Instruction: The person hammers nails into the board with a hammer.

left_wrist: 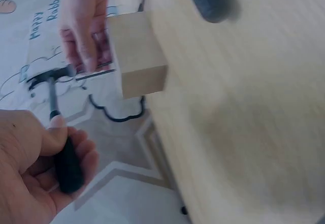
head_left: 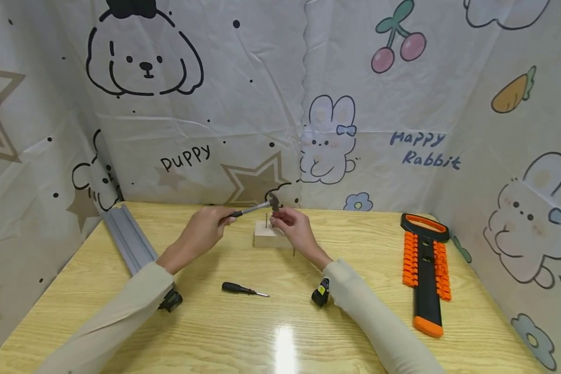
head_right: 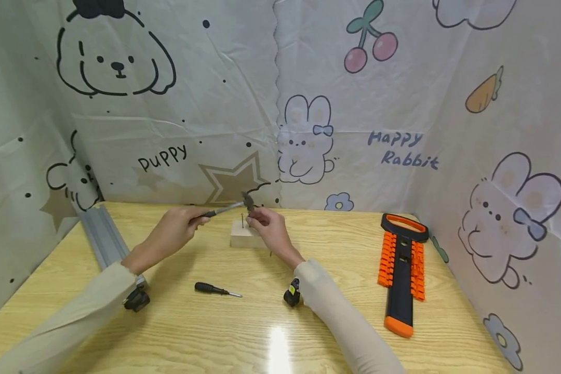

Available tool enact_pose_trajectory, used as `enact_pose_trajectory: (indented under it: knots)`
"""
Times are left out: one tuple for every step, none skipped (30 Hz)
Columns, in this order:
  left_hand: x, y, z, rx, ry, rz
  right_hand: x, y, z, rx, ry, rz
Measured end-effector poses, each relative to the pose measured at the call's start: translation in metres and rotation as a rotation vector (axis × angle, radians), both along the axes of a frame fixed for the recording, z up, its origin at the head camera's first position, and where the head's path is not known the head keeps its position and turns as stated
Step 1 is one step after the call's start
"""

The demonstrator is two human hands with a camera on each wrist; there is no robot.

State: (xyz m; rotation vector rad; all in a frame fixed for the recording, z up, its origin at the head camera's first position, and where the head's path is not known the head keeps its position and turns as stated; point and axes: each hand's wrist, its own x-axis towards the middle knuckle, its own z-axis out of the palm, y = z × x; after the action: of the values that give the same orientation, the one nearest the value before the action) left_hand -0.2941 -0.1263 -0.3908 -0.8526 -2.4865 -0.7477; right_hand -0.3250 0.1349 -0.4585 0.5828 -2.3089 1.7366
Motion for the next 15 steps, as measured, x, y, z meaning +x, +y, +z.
enact_pose_trajectory:
  knots:
    - [0.000, 0.000, -0.001, -0.031, -0.013, -0.005, 0.000, -0.001, 0.000, -0.003, 0.001, -0.004]
    - [0.000, 0.000, -0.002, -0.053, -0.023, -0.007, 0.000, -0.001, 0.000, -0.006, 0.003, -0.007]
    - [0.000, -0.001, -0.003, -0.062, -0.033, -0.007, 0.000, -0.002, 0.000, -0.011, 0.005, -0.010]
    - [-0.001, -0.001, -0.004, -0.060, -0.039, -0.007, 0.000, -0.002, 0.000, -0.014, 0.007, -0.013]
    - [-0.001, -0.001, -0.005, -0.052, -0.039, -0.002, 0.000, -0.003, 0.000, -0.017, 0.006, -0.015]
    - [-0.001, -0.002, -0.006, -0.044, -0.034, 0.004, 0.000, -0.003, 0.000, -0.019, 0.003, -0.014]
    - [-0.001, -0.003, -0.007, -0.037, -0.030, 0.011, 0.000, -0.004, 0.000, -0.017, 0.001, -0.012]
    - [-0.001, -0.003, -0.008, -0.029, -0.025, 0.017, 0.000, -0.004, 0.000, -0.012, -0.003, -0.007]
    - [-0.001, -0.004, -0.009, -0.026, -0.019, 0.020, 0.001, -0.004, 0.001, -0.005, -0.005, -0.004]
    - [0.000, -0.004, -0.010, -0.022, -0.016, 0.024, 0.001, -0.003, 0.002, 0.007, -0.008, -0.004]
    - [0.000, -0.004, -0.011, -0.016, -0.017, 0.028, 0.001, -0.003, 0.004, 0.021, -0.012, -0.003]
    - [0.000, -0.005, -0.012, -0.010, -0.021, 0.030, 0.000, -0.002, 0.006, 0.041, -0.015, -0.002]
    - [0.001, -0.005, -0.013, 0.000, -0.029, 0.031, 0.001, -0.001, 0.008, 0.065, -0.020, -0.003]
    - [0.002, -0.005, -0.014, 0.008, -0.039, 0.031, 0.001, 0.000, 0.011, 0.095, -0.023, -0.004]
    - [0.003, -0.005, -0.014, 0.020, -0.051, 0.033, 0.001, 0.001, 0.013, 0.127, -0.025, -0.003]
